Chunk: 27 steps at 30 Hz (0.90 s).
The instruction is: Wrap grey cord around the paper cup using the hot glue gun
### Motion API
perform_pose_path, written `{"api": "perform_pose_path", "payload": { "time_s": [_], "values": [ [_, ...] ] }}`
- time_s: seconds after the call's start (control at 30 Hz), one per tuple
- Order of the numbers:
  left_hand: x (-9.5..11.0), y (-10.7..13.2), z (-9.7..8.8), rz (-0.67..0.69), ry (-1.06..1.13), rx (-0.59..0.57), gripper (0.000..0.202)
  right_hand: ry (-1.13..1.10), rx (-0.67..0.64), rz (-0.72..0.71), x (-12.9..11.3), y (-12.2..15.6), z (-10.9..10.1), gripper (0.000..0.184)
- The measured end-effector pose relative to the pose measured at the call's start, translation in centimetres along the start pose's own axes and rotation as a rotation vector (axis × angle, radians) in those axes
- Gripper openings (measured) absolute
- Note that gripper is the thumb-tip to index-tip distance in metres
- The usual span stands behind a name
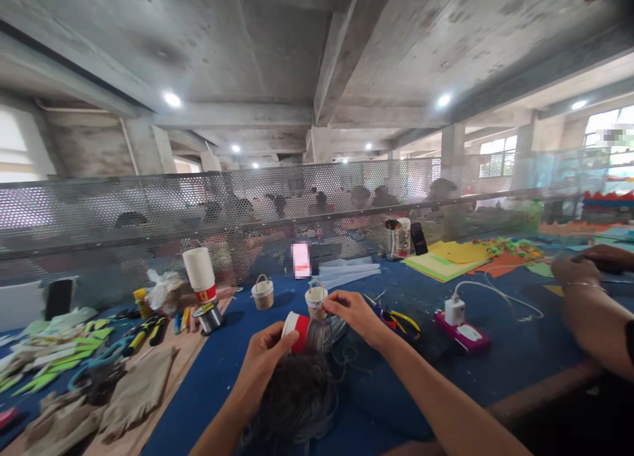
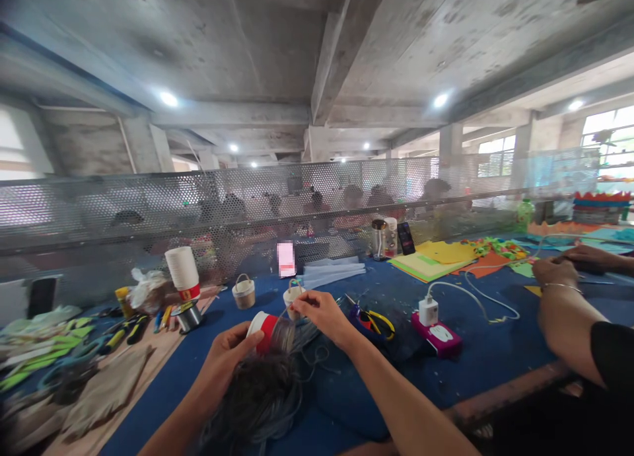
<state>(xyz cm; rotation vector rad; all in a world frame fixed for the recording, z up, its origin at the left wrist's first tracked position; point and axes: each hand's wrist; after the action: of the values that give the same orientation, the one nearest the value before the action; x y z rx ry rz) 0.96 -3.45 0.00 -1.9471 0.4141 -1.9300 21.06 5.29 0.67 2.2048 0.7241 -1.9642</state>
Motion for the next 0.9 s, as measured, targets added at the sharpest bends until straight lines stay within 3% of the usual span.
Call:
{"api": "perform_pose_path", "payload": {
  "time_s": [0.2,0.37,0.43,0.57,0.7,0.77,0.9],
  "values": [
    [-1.0,-0.8,-1.1,0.1,-0.113,0.071,0.038,-0.027,-0.186,-0.016,-1.8,1.7,-0.6,0.032],
    [-1.5,-0.9,-1.5,0.164,-0.173,0.115,0.036,0.163,-0.337,0.001,-2.0,2.4,-1.3,0.026],
    [-1.4,-0.8,-1.5,0.17,-0.201,0.11,0.036,0.264,-0.251,-0.049,-1.4,2.8,-1.8,0.024],
    [-1.0,-0.7,-1.3,0.214,-0.26,0.13,0.035,0.448,0.161,-0.106,0.4,4.4,-4.6,0.019],
    [-1.0,-0.6,-1.2,0.218,-0.295,0.125,0.034,0.781,0.486,-0.024,2.4,7.1,-8.5,0.019],
    [-1.3,-0.6,-1.2,0.237,-0.317,0.128,0.033,0.954,0.546,0.055,3.4,8.4,-9.8,0.02],
    [-1.8,-0.6,-1.1,0.271,-0.351,0.149,0.032,1.163,0.495,0.194,5.2,9.9,-10.6,0.031]
  ]
}}
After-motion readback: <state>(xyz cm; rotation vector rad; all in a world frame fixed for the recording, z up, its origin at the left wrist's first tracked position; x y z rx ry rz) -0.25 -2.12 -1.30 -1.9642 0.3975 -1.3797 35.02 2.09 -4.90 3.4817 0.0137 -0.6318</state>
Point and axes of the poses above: each hand's wrist, its own y-axis away from the middle knuckle, its own z-axis out of the palm, x = y × z, and after that the axes turned 15 degrees about z, right-handed
